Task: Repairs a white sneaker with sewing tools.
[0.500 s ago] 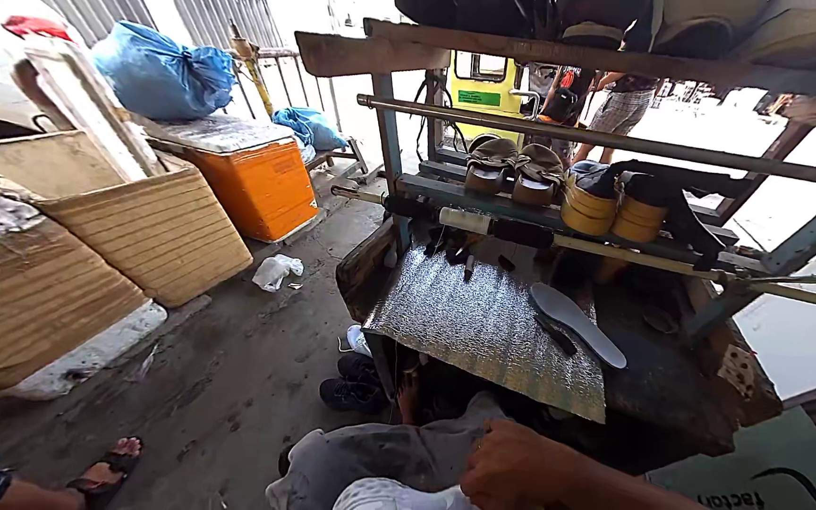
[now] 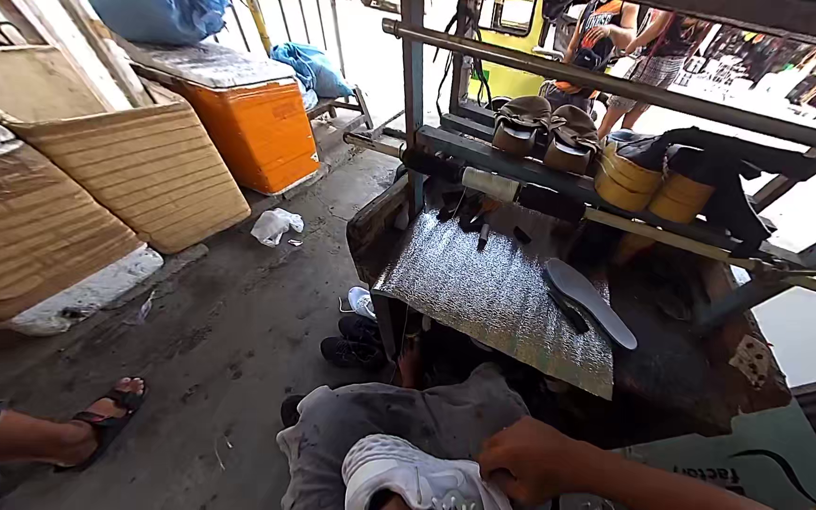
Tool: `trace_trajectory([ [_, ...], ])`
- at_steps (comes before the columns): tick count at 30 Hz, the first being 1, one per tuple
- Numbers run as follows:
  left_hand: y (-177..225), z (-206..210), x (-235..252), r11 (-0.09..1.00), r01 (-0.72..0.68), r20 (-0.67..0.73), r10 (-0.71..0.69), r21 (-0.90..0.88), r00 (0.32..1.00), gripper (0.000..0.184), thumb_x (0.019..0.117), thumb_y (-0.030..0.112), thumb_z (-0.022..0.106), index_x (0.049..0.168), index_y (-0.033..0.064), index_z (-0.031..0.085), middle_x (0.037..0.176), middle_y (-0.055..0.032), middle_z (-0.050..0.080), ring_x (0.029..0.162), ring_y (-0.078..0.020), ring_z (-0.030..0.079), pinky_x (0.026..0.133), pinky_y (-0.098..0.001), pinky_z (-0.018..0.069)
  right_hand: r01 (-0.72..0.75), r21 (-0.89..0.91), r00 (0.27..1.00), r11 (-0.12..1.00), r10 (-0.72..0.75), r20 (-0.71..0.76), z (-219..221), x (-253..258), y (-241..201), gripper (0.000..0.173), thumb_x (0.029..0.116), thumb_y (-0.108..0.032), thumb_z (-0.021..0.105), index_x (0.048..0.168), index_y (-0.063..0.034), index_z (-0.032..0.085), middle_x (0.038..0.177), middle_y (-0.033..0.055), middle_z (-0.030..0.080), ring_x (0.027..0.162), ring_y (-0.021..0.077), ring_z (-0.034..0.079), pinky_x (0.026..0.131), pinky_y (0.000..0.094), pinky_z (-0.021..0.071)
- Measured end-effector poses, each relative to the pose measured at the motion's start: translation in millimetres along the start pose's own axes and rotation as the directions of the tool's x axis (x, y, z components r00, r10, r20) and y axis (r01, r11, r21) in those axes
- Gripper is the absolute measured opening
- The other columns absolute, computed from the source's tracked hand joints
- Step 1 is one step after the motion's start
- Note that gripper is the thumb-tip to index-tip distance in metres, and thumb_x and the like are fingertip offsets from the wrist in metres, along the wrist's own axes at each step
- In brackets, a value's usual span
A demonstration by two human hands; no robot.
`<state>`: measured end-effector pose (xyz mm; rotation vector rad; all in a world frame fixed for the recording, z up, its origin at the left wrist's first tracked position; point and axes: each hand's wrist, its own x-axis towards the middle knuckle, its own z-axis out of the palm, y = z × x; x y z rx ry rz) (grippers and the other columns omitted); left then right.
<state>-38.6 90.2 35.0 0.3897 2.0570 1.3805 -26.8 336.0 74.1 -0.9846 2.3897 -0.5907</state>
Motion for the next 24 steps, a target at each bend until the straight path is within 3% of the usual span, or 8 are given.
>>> trace_trajectory([
  [1, 11, -4, 3, 0.995, 0.041, -0.009, -0.040, 0.086, 0.999, 0.033, 0.1015, 0.009, 0.058, 0.124, -0.0139, 0.058, 0.124, -0.0288, 0.063, 0.114, -0.0299, 0.063, 0.099, -0.0382, 0.0501, -0.008, 0.003, 0.999, 1.000, 0.008, -0.050, 8, -4, -1, 0.013, 0.0950, -0.009, 0.061, 0.102, -0.0058, 0.071, 0.092, 0.0128, 0.070, 0.080, 0.0306, 0.071, 0.063, 0.0529, 0.0554],
  [3, -1, 3, 2, 0.982, 0.087, -0.062, -0.077, 0.166, 0.995, 0.027, 0.1022, 0.008, 0.055, 0.114, -0.0152, 0.062, 0.114, -0.0296, 0.064, 0.104, -0.0315, 0.064, 0.092, -0.0408, 0.0507, -0.022, -0.001, 0.991, 1.000, 0.022, -0.134, 20, -11, -4, 0.014, 0.0968, -0.010, 0.059, 0.104, -0.0060, 0.071, 0.094, 0.0127, 0.070, 0.082, 0.0297, 0.071, 0.064, 0.0503, 0.0568],
  [9, -11, -6, -19, 0.987, 0.144, 0.005, -0.144, 0.069, 0.990, 0.029, 0.1066, 0.004, 0.040, 0.100, -0.0132, 0.062, 0.102, -0.0250, 0.065, 0.095, -0.0228, 0.060, 0.084, -0.0268, 0.0479, -0.020, -0.072, 0.968, 0.997, 0.002, -0.251, 43, -15, -1, 0.018, 0.1011, -0.014, 0.055, 0.110, -0.0114, 0.071, 0.097, 0.0102, 0.070, 0.088, 0.0275, 0.071, 0.066, 0.0460, 0.0585],
  [12, -10, -11, -30, 0.999, -0.024, -0.078, 0.027, 0.037, 0.997, 0.022, 0.1035, 0.000, 0.047, 0.102, -0.0159, 0.061, 0.104, -0.0267, 0.065, 0.098, -0.0230, 0.061, 0.087, -0.0260, 0.0488, -0.024, -0.169, 0.961, 0.985, -0.024, -0.274, 49, -12, -5, 0.018, 0.1031, -0.018, 0.053, 0.108, -0.0142, 0.070, 0.095, 0.0074, 0.069, 0.086, 0.0272, 0.070, 0.064, 0.0445, 0.0577],
  [14, 9, -16, -28, 0.964, -0.209, -0.163, 0.235, 0.162, 0.958, 0.026, 0.0977, 0.002, 0.060, 0.116, -0.0164, 0.061, 0.119, -0.0307, 0.065, 0.113, -0.0321, 0.064, 0.099, -0.0350, 0.0497, -0.027, -0.216, 0.965, 0.976, -0.031, -0.261, 47, -11, -7, 0.016, 0.1029, -0.019, 0.053, 0.105, -0.0141, 0.069, 0.093, 0.0063, 0.069, 0.085, 0.0272, 0.070, 0.062, 0.0443, 0.0569],
  [16, 29, -20, -32, 0.931, -0.227, -0.128, 0.272, 0.287, 0.954, 0.034, 0.0984, 0.006, 0.062, 0.124, -0.0159, 0.059, 0.129, -0.0321, 0.062, 0.124, -0.0371, 0.061, 0.107, -0.0394, 0.0471, -0.043, -0.259, 0.975, 0.965, -0.015, -0.220, 44, -9, -14, 0.013, 0.1012, -0.017, 0.056, 0.103, -0.0136, 0.068, 0.094, 0.0054, 0.070, 0.086, 0.0277, 0.070, 0.063, 0.0452, 0.0570],
  [19, -8, -13, -39, 0.962, -0.198, 0.031, 0.196, 0.187, 0.980, 0.021, 0.1015, 0.003, 0.052, 0.106, -0.0141, 0.064, 0.107, -0.0270, 0.066, 0.100, -0.0270, 0.063, 0.090, -0.0321, 0.0499, -0.129, -0.314, 0.991, 0.941, 0.113, -0.069, 33, -4, -34, 0.015, 0.0961, -0.006, 0.059, 0.109, -0.0085, 0.066, 0.102, 0.0106, 0.071, 0.096, 0.0325, 0.070, 0.074, 0.0505, 0.0563],
  [24, -57, -14, -44, 0.938, -0.331, 0.387, 0.268, 0.106, 0.882, 0.026, 0.0907, 0.009, 0.071, 0.114, -0.0028, 0.070, 0.107, -0.0172, 0.072, 0.103, -0.0246, 0.069, 0.096, -0.0468, 0.0528, -0.173, -0.240, 0.923, 0.955, 0.242, 0.300, 1, 14, -45, 0.022, 0.1004, -0.010, 0.060, 0.119, 0.0021, 0.060, 0.111, 0.0239, 0.067, 0.108, 0.0438, 0.065, 0.087, 0.0605, 0.0525],
])
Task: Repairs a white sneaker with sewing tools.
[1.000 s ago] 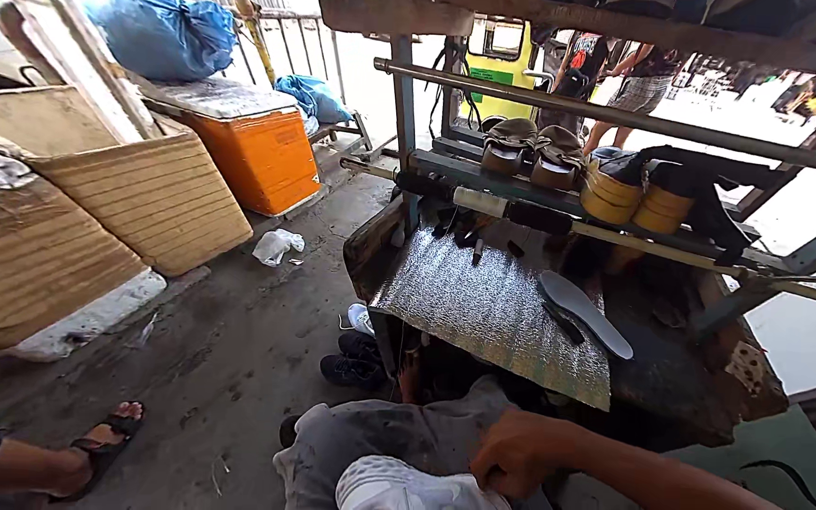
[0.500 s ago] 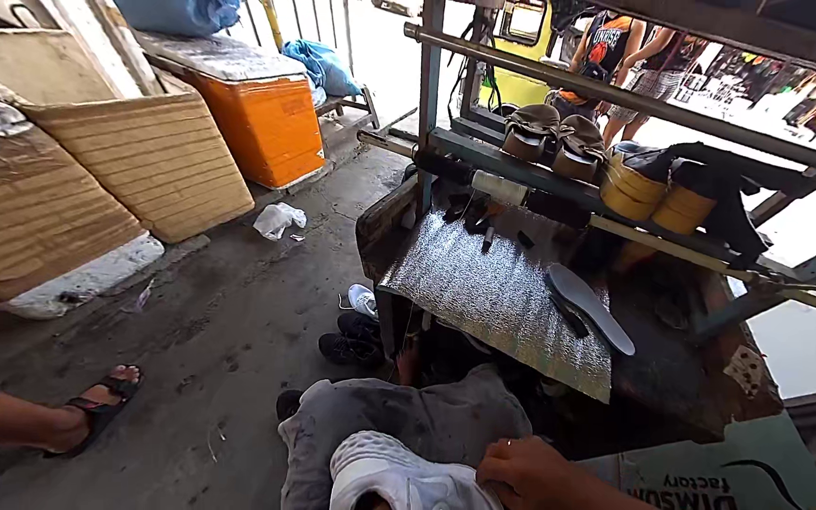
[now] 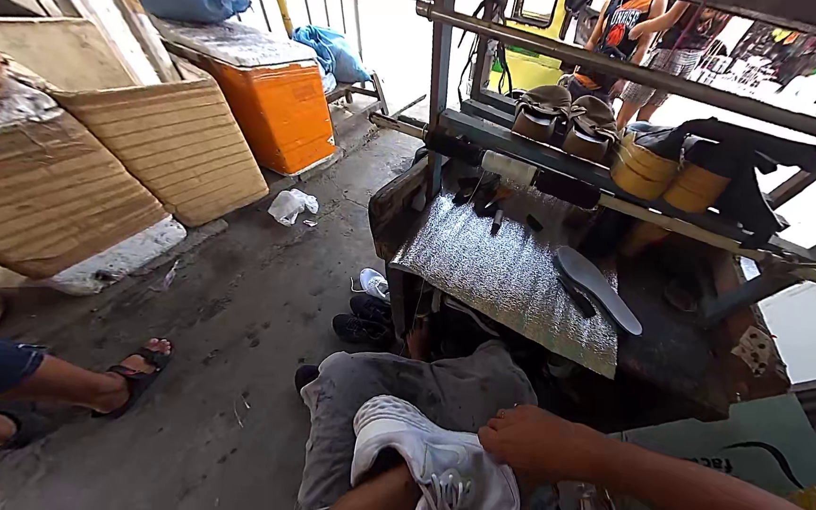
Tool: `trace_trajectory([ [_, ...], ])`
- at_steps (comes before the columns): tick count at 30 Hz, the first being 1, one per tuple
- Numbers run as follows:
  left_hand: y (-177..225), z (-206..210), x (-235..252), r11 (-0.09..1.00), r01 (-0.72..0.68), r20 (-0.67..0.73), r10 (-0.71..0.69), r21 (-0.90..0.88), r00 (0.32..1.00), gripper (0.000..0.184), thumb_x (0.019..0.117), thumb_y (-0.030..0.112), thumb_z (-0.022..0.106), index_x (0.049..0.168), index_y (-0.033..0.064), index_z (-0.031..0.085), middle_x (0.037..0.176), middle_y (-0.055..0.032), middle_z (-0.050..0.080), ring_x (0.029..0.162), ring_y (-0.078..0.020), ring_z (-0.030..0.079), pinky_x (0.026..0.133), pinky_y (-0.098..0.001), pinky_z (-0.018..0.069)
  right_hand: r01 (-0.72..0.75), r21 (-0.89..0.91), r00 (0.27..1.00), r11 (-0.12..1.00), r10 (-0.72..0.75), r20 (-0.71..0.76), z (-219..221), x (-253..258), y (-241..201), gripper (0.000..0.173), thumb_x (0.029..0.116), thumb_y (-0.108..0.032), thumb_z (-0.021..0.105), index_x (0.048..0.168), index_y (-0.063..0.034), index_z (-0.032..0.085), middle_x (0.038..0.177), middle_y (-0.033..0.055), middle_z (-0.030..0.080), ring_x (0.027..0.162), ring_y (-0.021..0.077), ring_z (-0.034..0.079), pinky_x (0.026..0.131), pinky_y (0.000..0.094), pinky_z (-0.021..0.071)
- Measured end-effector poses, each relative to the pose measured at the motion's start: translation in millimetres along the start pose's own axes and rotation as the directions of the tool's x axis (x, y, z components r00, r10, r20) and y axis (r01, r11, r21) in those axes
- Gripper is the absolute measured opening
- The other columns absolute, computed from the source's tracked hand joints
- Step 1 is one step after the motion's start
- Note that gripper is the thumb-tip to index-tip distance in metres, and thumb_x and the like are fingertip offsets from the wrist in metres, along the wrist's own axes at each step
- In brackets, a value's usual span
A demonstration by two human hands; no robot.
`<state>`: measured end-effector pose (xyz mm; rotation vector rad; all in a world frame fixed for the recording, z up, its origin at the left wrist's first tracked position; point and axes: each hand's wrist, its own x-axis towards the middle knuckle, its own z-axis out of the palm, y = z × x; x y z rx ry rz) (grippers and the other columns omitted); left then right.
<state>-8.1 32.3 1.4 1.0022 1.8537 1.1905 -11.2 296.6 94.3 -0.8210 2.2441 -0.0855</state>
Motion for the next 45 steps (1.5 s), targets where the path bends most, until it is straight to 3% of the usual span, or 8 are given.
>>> trace_trajectory([
  [8, 14, -10, 13, 0.990, 0.138, 0.141, -0.137, 0.008, 0.980, 0.019, 0.0908, 0.007, 0.070, 0.106, -0.0038, 0.071, 0.100, -0.0206, 0.071, 0.096, -0.0317, 0.068, 0.089, -0.0546, 0.0520, -0.145, 0.017, 0.975, 0.989, 0.140, 0.172, -36, 11, 13, 0.040, 0.1016, -0.044, 0.061, 0.102, -0.0045, 0.068, 0.086, 0.0191, 0.068, 0.086, 0.0419, 0.068, 0.072, 0.0648, 0.0506],
  [17, 13, 11, 3, 0.997, 0.030, -0.322, -0.051, -0.068, 0.945, 0.029, 0.0862, 0.009, 0.075, 0.112, -0.0041, 0.070, 0.105, -0.0146, 0.073, 0.102, -0.0168, 0.070, 0.095, -0.0387, 0.0545, -0.390, 0.147, 0.873, 0.909, 0.416, -0.255, -12, -51, 73, 0.060, 0.0932, -0.064, 0.063, 0.087, -0.0042, 0.070, 0.068, 0.0141, 0.064, 0.069, 0.0361, 0.067, 0.062, 0.0595, 0.0507],
  [21, 15, 21, 6, 0.988, 0.045, -0.437, -0.106, -0.147, 0.893, 0.029, 0.0849, 0.011, 0.076, 0.109, -0.0048, 0.069, 0.102, -0.0091, 0.073, 0.099, -0.0060, 0.068, 0.094, -0.0282, 0.0538, -0.325, 0.382, 0.892, 0.865, 0.415, -0.181, 27, -55, 71, 0.068, 0.0865, -0.069, 0.066, 0.083, -0.0013, 0.068, 0.067, 0.0147, 0.062, 0.066, 0.0353, 0.064, 0.062, 0.0611, 0.0500],
  [24, 15, 23, 8, 0.979, 0.015, -0.483, -0.114, -0.204, 0.868, 0.027, 0.0858, 0.011, 0.074, 0.107, -0.0039, 0.069, 0.099, -0.0028, 0.073, 0.097, 0.0023, 0.066, 0.093, -0.0205, 0.0527, -0.060, 0.633, 0.962, 0.772, 0.215, -0.171, 54, -55, 74, 0.064, 0.0813, -0.072, 0.068, 0.069, -0.0108, 0.057, 0.058, -0.0060, 0.046, 0.053, 0.0059, 0.045, 0.050, 0.0302, 0.0382],
  [27, 14, 21, 3, 0.968, 0.036, -0.470, -0.154, -0.249, 0.869, 0.026, 0.0848, 0.011, 0.075, 0.106, -0.0037, 0.068, 0.098, 0.0004, 0.073, 0.095, 0.0055, 0.065, 0.091, -0.0175, 0.0521, 0.213, 0.828, 0.945, 0.519, 0.106, -0.310, 73, -55, 78, 0.045, 0.0839, -0.056, 0.077, 0.068, -0.0185, 0.058, 0.063, -0.0173, 0.050, 0.057, -0.0103, 0.043, 0.052, 0.0111, 0.0336],
  [31, 15, 18, 3, 0.976, 0.098, -0.443, -0.175, -0.192, 0.879, 0.028, 0.0823, 0.012, 0.078, 0.105, -0.0025, 0.069, 0.098, -0.0013, 0.073, 0.095, 0.0042, 0.065, 0.091, -0.0186, 0.0521, 0.468, 0.728, 0.813, 0.500, 0.079, -0.577, 73, -51, 67, 0.020, 0.0991, -0.029, 0.068, 0.098, -0.0099, 0.075, 0.095, -0.0060, 0.068, 0.088, -0.0028, 0.060, 0.075, 0.0151, 0.0501],
  [36, 17, 17, 6, 0.981, 0.149, -0.423, -0.189, -0.126, 0.886, 0.031, 0.0837, 0.015, 0.078, 0.108, -0.0032, 0.069, 0.100, -0.0058, 0.073, 0.097, -0.0003, 0.065, 0.093, -0.0216, 0.0510, 0.349, 0.571, 0.753, 0.743, 0.141, -0.643, 66, -40, 50, 0.018, 0.1003, -0.020, 0.064, 0.108, -0.0096, 0.077, 0.103, 0.0020, 0.066, 0.085, -0.0015, 0.060, 0.072, 0.0129, 0.0514],
  [45, 22, 20, 5, 0.968, 0.123, -0.494, -0.220, -0.221, 0.841, 0.030, 0.0841, 0.011, 0.076, 0.109, -0.0030, 0.067, 0.099, 0.0011, 0.071, 0.097, 0.0078, 0.062, 0.092, -0.0143, 0.0498, 0.233, 0.565, 0.785, 0.792, 0.189, -0.590, 69, -28, 39, 0.022, 0.1023, -0.025, 0.061, 0.098, -0.0094, 0.075, 0.104, 0.0010, 0.067, 0.088, -0.0006, 0.061, 0.076, 0.0153, 0.0520],
])
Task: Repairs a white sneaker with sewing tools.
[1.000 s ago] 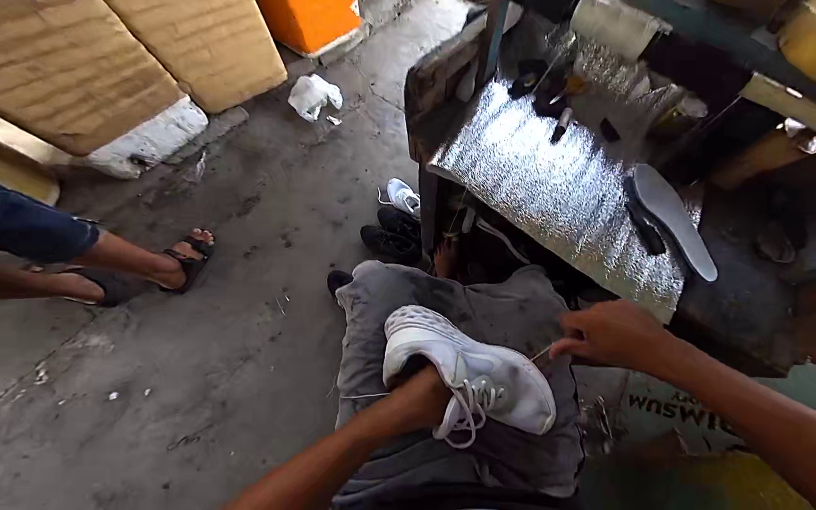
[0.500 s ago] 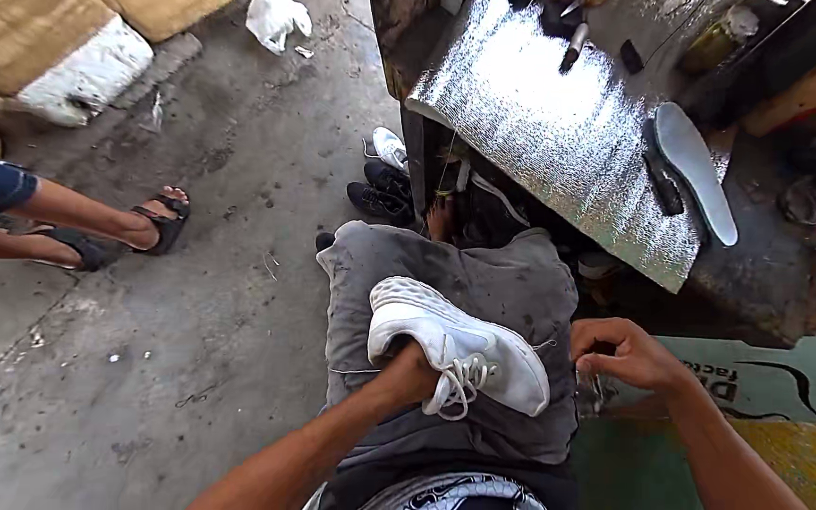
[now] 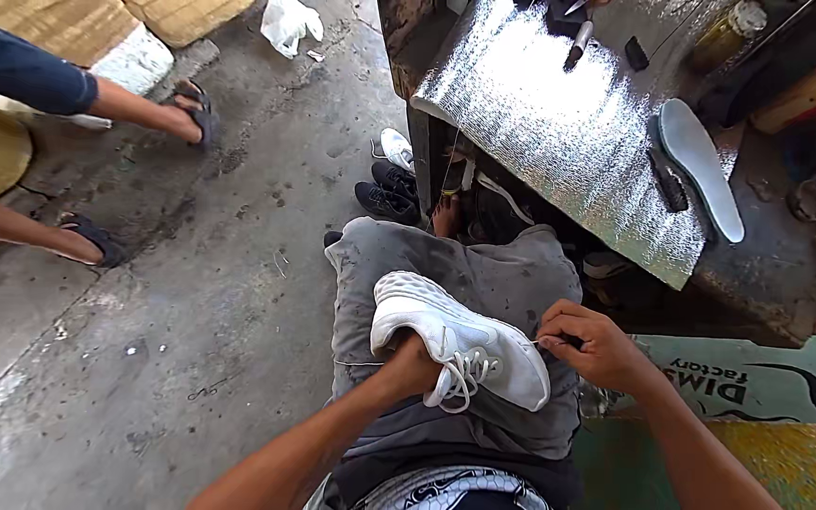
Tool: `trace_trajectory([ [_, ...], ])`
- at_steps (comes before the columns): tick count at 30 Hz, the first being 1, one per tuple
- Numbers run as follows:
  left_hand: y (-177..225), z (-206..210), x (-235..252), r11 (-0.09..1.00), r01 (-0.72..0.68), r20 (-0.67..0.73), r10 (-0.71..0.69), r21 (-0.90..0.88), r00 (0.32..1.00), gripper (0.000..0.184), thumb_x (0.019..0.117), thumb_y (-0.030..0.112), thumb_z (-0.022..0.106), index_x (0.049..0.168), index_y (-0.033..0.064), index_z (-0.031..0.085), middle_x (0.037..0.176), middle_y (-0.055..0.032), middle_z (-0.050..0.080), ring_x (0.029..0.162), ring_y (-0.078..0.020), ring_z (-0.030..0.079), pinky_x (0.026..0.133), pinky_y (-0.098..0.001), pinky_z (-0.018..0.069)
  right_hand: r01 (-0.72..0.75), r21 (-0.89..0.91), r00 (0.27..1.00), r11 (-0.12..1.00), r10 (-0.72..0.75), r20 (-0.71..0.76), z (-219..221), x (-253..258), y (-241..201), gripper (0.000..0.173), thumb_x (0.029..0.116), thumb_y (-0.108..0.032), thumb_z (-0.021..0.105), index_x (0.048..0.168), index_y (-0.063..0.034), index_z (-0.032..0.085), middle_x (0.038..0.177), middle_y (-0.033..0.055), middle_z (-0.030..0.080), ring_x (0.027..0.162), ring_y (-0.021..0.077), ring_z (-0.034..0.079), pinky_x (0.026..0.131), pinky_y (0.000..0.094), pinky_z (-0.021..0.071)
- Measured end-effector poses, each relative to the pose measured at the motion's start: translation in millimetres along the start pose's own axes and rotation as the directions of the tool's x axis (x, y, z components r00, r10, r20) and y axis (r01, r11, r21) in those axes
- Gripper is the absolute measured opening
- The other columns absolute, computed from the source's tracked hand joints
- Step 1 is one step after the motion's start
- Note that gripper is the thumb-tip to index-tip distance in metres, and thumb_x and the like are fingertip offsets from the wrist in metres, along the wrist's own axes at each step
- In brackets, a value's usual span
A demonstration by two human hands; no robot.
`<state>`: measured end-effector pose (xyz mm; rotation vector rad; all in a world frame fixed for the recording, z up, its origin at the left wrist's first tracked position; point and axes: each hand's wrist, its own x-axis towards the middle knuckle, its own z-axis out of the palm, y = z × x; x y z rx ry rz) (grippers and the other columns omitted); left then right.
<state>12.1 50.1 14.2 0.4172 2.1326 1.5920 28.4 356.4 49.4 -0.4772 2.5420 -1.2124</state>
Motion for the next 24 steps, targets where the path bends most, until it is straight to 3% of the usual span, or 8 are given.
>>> trace_trajectory([
  [4, 0, 6, -6, 0.997, 0.024, -0.142, -0.034, -0.069, 0.989, 0.033, 0.0855, 0.011, 0.074, 0.111, -0.0056, 0.063, 0.099, 0.0022, 0.071, 0.097, 0.0103, 0.062, 0.093, -0.0120, 0.0493, -0.013, 0.065, 0.999, 0.998, 0.016, -0.045, -6, -7, 1, 0.024, 0.1029, -0.028, 0.061, 0.106, -0.0099, 0.076, 0.105, -0.0005, 0.066, 0.084, -0.0031, 0.058, 0.072, 0.0121, 0.0500],
  [7, -1, 9, -4, 1.000, 0.026, -0.118, -0.027, -0.008, 0.993, 0.036, 0.0855, 0.015, 0.075, 0.113, -0.0059, 0.064, 0.102, -0.0012, 0.071, 0.099, 0.0077, 0.062, 0.095, -0.0142, 0.0487, -0.033, 0.065, 0.995, 0.997, 0.040, -0.095, -9, -12, 3, 0.026, 0.1029, -0.031, 0.061, 0.113, -0.0118, 0.076, 0.105, -0.0033, 0.067, 0.075, -0.0058, 0.052, 0.065, 0.0106, 0.0445],
  [12, -4, 10, 0, 0.999, -0.020, -0.063, 0.024, 0.049, 0.998, 0.038, 0.0858, 0.017, 0.075, 0.114, -0.0055, 0.065, 0.104, -0.0033, 0.071, 0.101, 0.0052, 0.063, 0.096, -0.0160, 0.0485, -0.013, 0.048, 0.994, 0.999, 0.018, -0.112, -7, -10, -3, 0.022, 0.1022, -0.026, 0.062, 0.111, -0.0130, 0.077, 0.105, -0.0026, 0.067, 0.080, -0.0041, 0.056, 0.069, 0.0120, 0.0483],
  [16, -3, 9, 1, 0.998, -0.024, -0.047, 0.027, 0.056, 0.999, 0.038, 0.0857, 0.017, 0.075, 0.115, -0.0051, 0.064, 0.105, -0.0032, 0.071, 0.102, 0.0058, 0.062, 0.096, -0.0153, 0.0482, 0.072, -0.108, 0.996, 0.992, -0.078, -0.048, 2, -2, -12, 0.022, 0.1019, -0.030, 0.064, 0.115, -0.0181, 0.077, 0.118, 0.0033, 0.067, 0.085, 0.0039, 0.065, 0.073, 0.0224, 0.0574],
  [19, 0, 5, 3, 0.994, -0.012, 0.002, 0.011, 0.113, 1.000, 0.038, 0.0863, 0.018, 0.076, 0.115, -0.0051, 0.066, 0.107, -0.0090, 0.072, 0.105, -0.0032, 0.065, 0.098, -0.0234, 0.0495, 0.085, -0.241, 0.988, 0.967, -0.114, -0.108, 10, 3, -14, 0.023, 0.1043, -0.026, 0.057, 0.100, -0.0137, 0.075, 0.114, 0.0040, 0.070, 0.085, 0.0094, 0.068, 0.073, 0.0304, 0.0581],
  [21, 0, 3, 5, 0.990, -0.034, 0.040, 0.029, 0.138, 0.999, 0.038, 0.0870, 0.020, 0.076, 0.115, -0.0044, 0.067, 0.108, -0.0102, 0.072, 0.106, -0.0065, 0.065, 0.099, -0.0270, 0.0497, 0.047, -0.038, 0.972, 0.998, -0.055, -0.229, 1, 2, -20, 0.025, 0.1052, -0.025, 0.054, 0.094, -0.0102, 0.071, 0.109, 0.0014, 0.068, 0.089, 0.0057, 0.065, 0.076, 0.0249, 0.0571],
  [22, -1, 3, 6, 0.990, -0.062, 0.049, 0.056, 0.130, 0.997, 0.038, 0.0867, 0.020, 0.076, 0.115, -0.0039, 0.067, 0.108, -0.0096, 0.072, 0.106, -0.0059, 0.065, 0.099, -0.0265, 0.0500, 0.045, 0.160, 0.962, 0.986, 0.000, -0.273, -8, 0, -24, 0.025, 0.1059, -0.027, 0.053, 0.093, -0.0124, 0.068, 0.106, -0.0022, 0.066, 0.082, 0.0017, 0.062, 0.070, 0.0200, 0.0547],
  [24, -1, 2, 7, 0.987, -0.121, 0.083, 0.113, 0.104, 0.990, 0.036, 0.0865, 0.019, 0.076, 0.115, -0.0020, 0.067, 0.109, -0.0068, 0.072, 0.107, -0.0026, 0.065, 0.099, -0.0234, 0.0501, 0.037, 0.601, 0.971, 0.798, 0.115, -0.212, -25, -5, -32, 0.023, 0.1053, -0.030, 0.055, 0.092, -0.0168, 0.068, 0.096, -0.0060, 0.067, 0.063, -0.0016, 0.057, 0.056, 0.0156, 0.0512],
])
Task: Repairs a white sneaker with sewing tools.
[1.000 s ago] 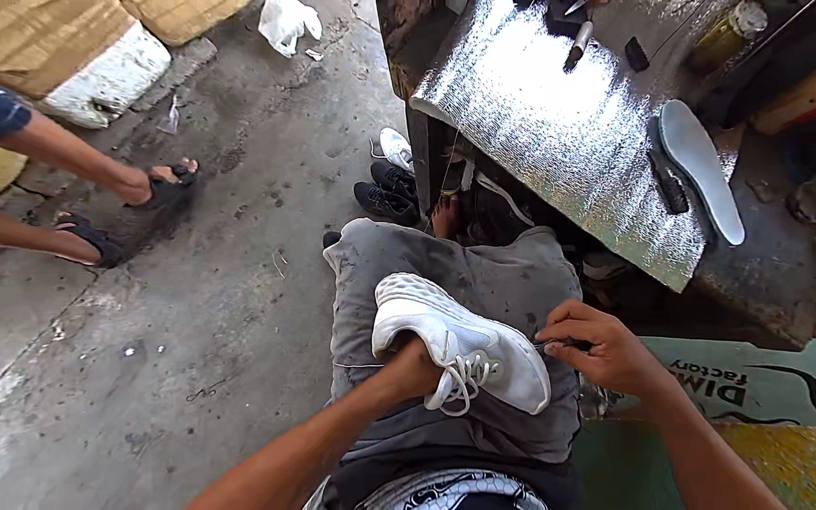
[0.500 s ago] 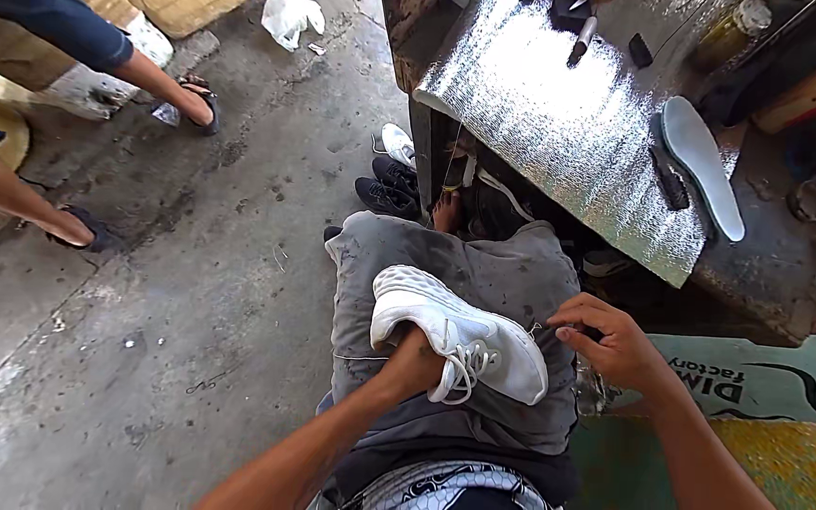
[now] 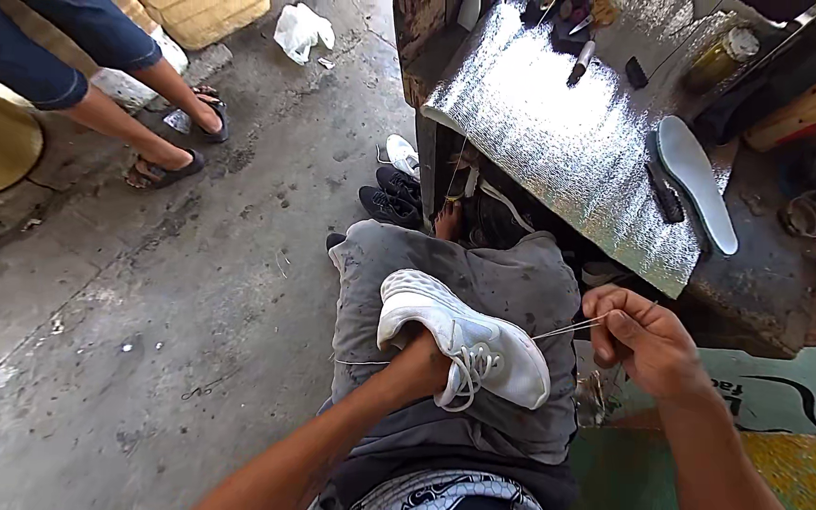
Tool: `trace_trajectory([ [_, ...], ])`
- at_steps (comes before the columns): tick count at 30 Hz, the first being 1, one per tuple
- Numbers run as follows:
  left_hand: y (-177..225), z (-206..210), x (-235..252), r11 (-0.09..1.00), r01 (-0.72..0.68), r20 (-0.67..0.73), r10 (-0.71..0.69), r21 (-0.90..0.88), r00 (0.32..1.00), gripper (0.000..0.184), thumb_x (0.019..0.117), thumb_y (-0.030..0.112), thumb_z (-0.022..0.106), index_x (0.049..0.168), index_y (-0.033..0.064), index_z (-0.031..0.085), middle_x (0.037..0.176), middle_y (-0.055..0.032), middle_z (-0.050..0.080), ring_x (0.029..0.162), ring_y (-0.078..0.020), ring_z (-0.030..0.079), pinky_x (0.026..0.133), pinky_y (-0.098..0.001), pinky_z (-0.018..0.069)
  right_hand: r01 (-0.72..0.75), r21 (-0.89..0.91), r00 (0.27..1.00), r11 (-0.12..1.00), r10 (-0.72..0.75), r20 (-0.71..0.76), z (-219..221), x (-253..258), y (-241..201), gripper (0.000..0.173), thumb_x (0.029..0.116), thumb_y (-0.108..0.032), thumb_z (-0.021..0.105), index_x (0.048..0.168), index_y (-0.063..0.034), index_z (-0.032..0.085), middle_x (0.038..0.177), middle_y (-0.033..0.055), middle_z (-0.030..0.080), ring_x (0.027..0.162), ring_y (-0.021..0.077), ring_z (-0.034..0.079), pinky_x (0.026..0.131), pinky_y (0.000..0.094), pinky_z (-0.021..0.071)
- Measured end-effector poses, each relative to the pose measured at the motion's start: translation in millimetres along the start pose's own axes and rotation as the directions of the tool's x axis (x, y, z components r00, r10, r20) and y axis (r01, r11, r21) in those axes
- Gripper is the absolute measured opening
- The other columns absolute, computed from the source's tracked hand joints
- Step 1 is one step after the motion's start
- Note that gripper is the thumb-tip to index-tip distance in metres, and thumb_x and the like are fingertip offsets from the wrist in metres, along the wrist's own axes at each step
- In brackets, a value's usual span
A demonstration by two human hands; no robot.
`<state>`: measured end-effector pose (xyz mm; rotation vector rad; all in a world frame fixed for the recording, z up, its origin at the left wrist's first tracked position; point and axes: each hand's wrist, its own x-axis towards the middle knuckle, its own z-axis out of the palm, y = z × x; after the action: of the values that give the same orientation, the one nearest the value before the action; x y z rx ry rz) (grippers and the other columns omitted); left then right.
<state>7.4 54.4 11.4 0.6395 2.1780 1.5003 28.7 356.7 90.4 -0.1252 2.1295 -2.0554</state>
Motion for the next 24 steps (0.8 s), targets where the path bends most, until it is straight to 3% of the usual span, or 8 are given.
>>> trace_trajectory([
  [2, 2, -4, 4, 0.999, -0.028, 0.079, 0.026, 0.032, 0.997, 0.032, 0.0892, 0.017, 0.073, 0.116, -0.0001, 0.068, 0.110, -0.0082, 0.072, 0.108, -0.0069, 0.066, 0.100, -0.0285, 0.0508, -0.135, 0.225, 0.982, 0.965, 0.099, 0.163, -10, -5, -1, 0.020, 0.1049, -0.032, 0.057, 0.098, -0.0168, 0.068, 0.087, -0.0048, 0.068, 0.057, -0.0002, 0.058, 0.052, 0.0161, 0.0510],
  [5, 6, -16, 8, 0.987, -0.077, 0.235, 0.041, 0.144, 0.971, 0.022, 0.0935, 0.018, 0.068, 0.110, 0.0037, 0.070, 0.108, -0.0103, 0.072, 0.105, -0.0162, 0.068, 0.096, -0.0393, 0.0534, -0.078, -0.254, 0.890, 0.964, 0.183, 0.419, -32, -8, 1, 0.025, 0.1040, -0.034, 0.059, 0.095, -0.0128, 0.069, 0.076, -0.0070, 0.061, 0.062, -0.0021, 0.054, 0.055, 0.0153, 0.0461],
  [9, 14, -37, 3, 0.907, -0.186, 0.417, 0.012, 0.379, 0.909, 0.020, 0.0984, 0.016, 0.057, 0.099, -0.0012, 0.067, 0.093, -0.0209, 0.070, 0.094, -0.0388, 0.070, 0.082, -0.0602, 0.0541, 0.033, -0.942, 0.879, 0.335, 0.440, 0.187, -33, -2, -18, 0.057, 0.1048, -0.057, 0.042, 0.098, -0.0113, 0.076, 0.093, 0.0104, 0.068, 0.085, 0.0310, 0.069, 0.070, 0.0595, 0.0533],
  [12, 33, -53, -5, 0.821, -0.266, 0.381, 0.065, 0.505, 0.922, 0.028, 0.1047, 0.021, 0.047, 0.118, 0.0061, 0.067, 0.115, -0.0155, 0.070, 0.112, -0.0360, 0.067, 0.094, -0.0589, 0.0529, 0.047, -0.974, 0.970, 0.221, 0.223, 0.098, -29, 1, -9, 0.053, 0.1068, -0.052, 0.041, 0.113, -0.0142, 0.078, 0.086, 0.0098, 0.069, 0.076, 0.0303, 0.070, 0.063, 0.0542, 0.0542],
  [15, 61, -76, -14, 0.655, -0.347, 0.221, 0.270, 0.671, 0.937, 0.040, 0.1080, 0.043, 0.040, 0.107, 0.0233, 0.075, 0.115, 0.0038, 0.075, 0.109, -0.0188, 0.071, 0.092, -0.0506, 0.0562, 0.116, -0.975, 0.993, 0.192, -0.030, 0.112, -19, 7, 5, 0.040, 0.1049, -0.040, 0.052, 0.126, -0.0152, 0.075, 0.080, 0.0113, 0.070, 0.067, 0.0305, 0.069, 0.056, 0.0508, 0.0548],
  [19, 102, -80, 36, 0.583, -0.398, 0.076, 0.498, 0.708, 0.864, 0.062, 0.0921, 0.008, 0.045, 0.145, 0.0369, 0.055, 0.152, 0.0015, 0.055, 0.117, -0.0267, 0.067, 0.085, -0.0542, 0.0539, 0.127, -0.962, 0.983, 0.244, -0.162, 0.088, -1, 20, 6, 0.039, 0.1027, -0.033, 0.058, 0.139, -0.0240, 0.066, 0.088, 0.0105, 0.073, 0.071, 0.0307, 0.072, 0.061, 0.0530, 0.0578],
  [22, 97, -62, 101, 0.697, -0.528, 0.251, 0.468, 0.485, 0.847, 0.050, 0.1046, 0.013, 0.043, 0.150, 0.0314, 0.053, 0.155, 0.0003, 0.052, 0.123, -0.0263, 0.064, 0.093, -0.0566, 0.0523, 0.132, -0.938, 0.973, 0.322, -0.224, 0.060, 8, 28, 2, 0.040, 0.1021, -0.032, 0.059, 0.140, -0.0217, 0.066, 0.086, 0.0086, 0.073, 0.069, 0.0268, 0.070, 0.061, 0.0499, 0.0580],
  [24, 83, -49, 136, 0.860, -0.472, 0.364, 0.384, 0.195, 0.849, 0.042, 0.1108, 0.025, 0.043, 0.151, 0.0225, 0.054, 0.147, 0.0018, 0.059, 0.128, -0.0111, 0.061, 0.109, -0.0400, 0.0485, 0.142, -0.914, 0.960, 0.381, -0.280, 0.032, 8, 27, 4, 0.039, 0.1021, -0.032, 0.058, 0.137, -0.0176, 0.067, 0.085, 0.0069, 0.073, 0.066, 0.0229, 0.069, 0.060, 0.0463, 0.0577],
])
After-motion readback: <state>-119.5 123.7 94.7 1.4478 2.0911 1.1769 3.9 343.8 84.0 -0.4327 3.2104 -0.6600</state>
